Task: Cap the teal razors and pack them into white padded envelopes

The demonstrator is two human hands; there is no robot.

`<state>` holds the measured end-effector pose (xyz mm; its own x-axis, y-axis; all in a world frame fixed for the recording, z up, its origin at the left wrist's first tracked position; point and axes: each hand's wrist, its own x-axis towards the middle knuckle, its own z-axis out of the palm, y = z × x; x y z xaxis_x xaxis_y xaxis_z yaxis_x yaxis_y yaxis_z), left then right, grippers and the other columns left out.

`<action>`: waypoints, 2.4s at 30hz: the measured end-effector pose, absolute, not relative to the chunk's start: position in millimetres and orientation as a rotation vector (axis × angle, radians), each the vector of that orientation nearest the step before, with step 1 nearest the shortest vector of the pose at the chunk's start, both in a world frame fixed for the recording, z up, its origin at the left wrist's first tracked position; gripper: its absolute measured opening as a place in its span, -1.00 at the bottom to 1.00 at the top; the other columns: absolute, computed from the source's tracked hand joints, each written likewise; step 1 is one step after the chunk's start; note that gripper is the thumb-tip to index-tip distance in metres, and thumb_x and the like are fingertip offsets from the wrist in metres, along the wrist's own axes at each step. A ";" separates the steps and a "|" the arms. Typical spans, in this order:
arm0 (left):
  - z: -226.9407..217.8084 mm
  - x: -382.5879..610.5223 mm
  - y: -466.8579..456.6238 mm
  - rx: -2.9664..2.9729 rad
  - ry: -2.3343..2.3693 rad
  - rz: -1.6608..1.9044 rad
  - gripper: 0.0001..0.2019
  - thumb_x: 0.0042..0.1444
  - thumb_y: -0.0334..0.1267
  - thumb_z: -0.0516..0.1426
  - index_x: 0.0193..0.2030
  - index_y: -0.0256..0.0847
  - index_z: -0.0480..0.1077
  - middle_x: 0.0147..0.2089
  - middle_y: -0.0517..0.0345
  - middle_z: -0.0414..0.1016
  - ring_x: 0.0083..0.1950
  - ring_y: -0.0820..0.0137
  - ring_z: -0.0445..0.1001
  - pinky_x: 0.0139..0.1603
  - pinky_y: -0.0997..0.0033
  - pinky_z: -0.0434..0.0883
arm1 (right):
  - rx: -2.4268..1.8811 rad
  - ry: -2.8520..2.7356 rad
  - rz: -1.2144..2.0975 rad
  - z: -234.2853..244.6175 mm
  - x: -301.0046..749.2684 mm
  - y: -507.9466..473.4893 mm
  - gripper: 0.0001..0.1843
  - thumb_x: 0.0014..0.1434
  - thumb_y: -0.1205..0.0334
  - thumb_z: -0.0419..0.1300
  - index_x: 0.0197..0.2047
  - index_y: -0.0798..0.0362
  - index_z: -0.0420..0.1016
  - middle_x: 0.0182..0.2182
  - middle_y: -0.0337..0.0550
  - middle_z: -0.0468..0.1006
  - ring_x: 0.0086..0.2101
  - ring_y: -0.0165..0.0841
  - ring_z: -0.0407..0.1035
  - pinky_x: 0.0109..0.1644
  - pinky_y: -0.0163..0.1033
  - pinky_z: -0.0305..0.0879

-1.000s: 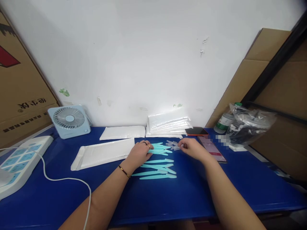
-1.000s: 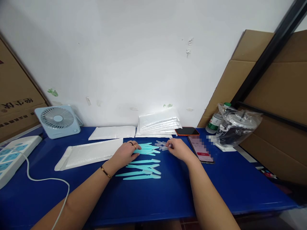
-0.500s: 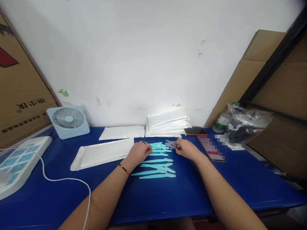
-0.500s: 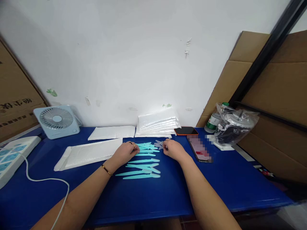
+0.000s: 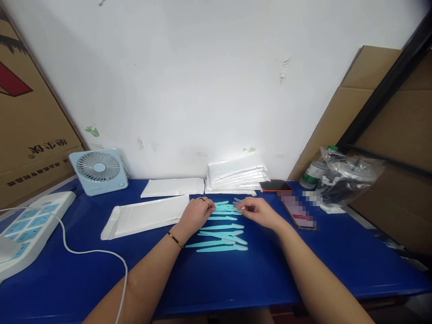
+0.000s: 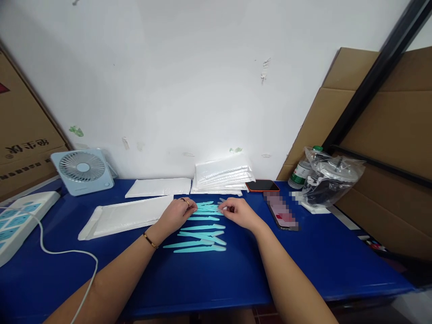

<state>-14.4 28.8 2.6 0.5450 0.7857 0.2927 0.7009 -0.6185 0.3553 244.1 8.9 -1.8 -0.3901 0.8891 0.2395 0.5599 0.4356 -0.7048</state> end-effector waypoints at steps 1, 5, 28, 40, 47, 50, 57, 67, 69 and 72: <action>3.2 -13.8 28.2 2.584 1.254 0.635 -0.79 0.22 -0.26 -0.02 -0.29 -0.19 0.42 -0.26 0.15 0.48 -0.22 0.38 0.41 -0.21 0.43 0.28 | -1.213 -2.088 0.715 -1.7 242.1 8.5 -0.81 0.11 0.24 0.15 -0.22 0.02 0.56 -0.33 -0.16 0.53 -0.43 -0.41 0.34 -0.39 -0.32 0.23; 6.1 -10.7 21.9 2.641 1.189 0.571 -0.78 0.23 -0.25 -0.02 -0.32 -0.19 0.43 -0.27 0.14 0.49 -0.20 0.37 0.41 -0.21 0.41 0.25 | -1.206 -2.129 0.738 2.8 231.3 3.3 -0.81 0.10 0.22 0.17 -0.23 0.03 0.57 -0.35 -0.16 0.52 -0.42 -0.40 0.35 -0.37 -0.31 0.25; -6.4 -7.6 23.7 2.566 1.382 0.358 -0.87 0.12 -0.23 0.10 -0.40 -0.15 0.43 -0.29 0.19 0.50 -0.21 0.34 0.42 -0.22 0.37 0.22 | -1.485 -2.295 0.298 -9.9 258.1 20.4 -0.93 -0.04 0.39 0.13 -0.47 0.08 0.42 -0.44 -0.18 0.42 -0.46 -0.41 0.30 -0.35 -0.34 0.16; 3.4 -11.6 24.6 2.562 1.430 0.491 -0.90 0.13 -0.24 0.10 -0.33 -0.18 0.41 -0.29 0.16 0.50 -0.19 0.33 0.43 -0.22 0.37 0.25 | -1.294 -2.135 0.704 1.4 240.0 5.1 -0.90 0.06 0.30 0.10 -0.36 0.08 0.44 -0.54 -0.26 0.37 -0.52 -0.46 0.23 -0.45 -0.38 0.13; 4.5 -8.3 21.2 2.572 1.363 0.526 -0.89 0.14 -0.22 0.10 -0.33 -0.17 0.41 -0.29 0.17 0.49 -0.19 0.34 0.42 -0.23 0.38 0.23 | -1.268 -2.123 0.756 1.4 229.4 2.0 -0.85 0.10 0.23 0.12 -0.30 0.07 0.48 -0.51 -0.24 0.43 -0.50 -0.45 0.27 -0.43 -0.36 0.19; 7.0 -6.6 16.5 2.569 1.308 0.484 -0.87 0.13 -0.21 0.11 -0.37 -0.16 0.42 -0.32 0.21 0.49 -0.21 0.36 0.42 -0.21 0.37 0.21 | -1.236 -2.173 0.844 5.3 225.8 -2.0 -0.81 0.13 0.19 0.11 -0.27 0.06 0.50 -0.53 -0.25 0.44 -0.53 -0.44 0.27 -0.46 -0.35 0.19; 5.6 -12.2 21.0 2.611 1.320 0.449 -0.82 0.16 -0.15 0.08 -0.18 -0.12 0.45 -0.18 0.18 0.48 -0.13 0.34 0.41 -0.18 0.37 0.23 | -1.492 -2.083 0.410 5.6 267.8 13.0 -0.79 0.09 0.26 0.10 -0.25 0.06 0.53 -0.34 -0.12 0.55 -0.38 -0.33 0.39 -0.30 -0.27 0.26; -10.7 -7.7 31.1 2.658 1.381 0.401 -0.83 0.16 -0.18 0.07 -0.25 -0.13 0.47 -0.16 0.12 0.45 -0.06 0.30 0.35 -0.13 0.35 0.23 | -1.655 -2.222 0.195 -14.6 266.4 28.6 -0.91 -0.02 0.31 0.16 -0.41 0.07 0.50 -0.40 -0.12 0.52 -0.40 -0.34 0.36 -0.31 -0.31 0.19; -11.1 -6.7 30.8 2.643 1.392 0.400 -0.85 0.16 -0.20 0.08 -0.30 -0.14 0.47 -0.18 0.12 0.45 -0.07 0.30 0.35 -0.14 0.34 0.22 | -1.656 -2.219 0.183 -14.2 263.6 27.8 -0.91 -0.02 0.35 0.14 -0.46 0.07 0.48 -0.42 -0.12 0.51 -0.42 -0.35 0.35 -0.33 -0.32 0.17; -10.7 -5.8 30.2 2.620 1.403 0.394 -0.86 0.15 -0.23 0.08 -0.31 -0.16 0.45 -0.19 0.12 0.45 -0.08 0.28 0.35 -0.15 0.31 0.22 | -1.581 -2.167 0.345 -10.7 265.7 24.2 -0.91 0.04 0.29 0.13 -0.40 0.07 0.47 -0.48 -0.18 0.49 -0.46 -0.38 0.34 -0.39 -0.34 0.17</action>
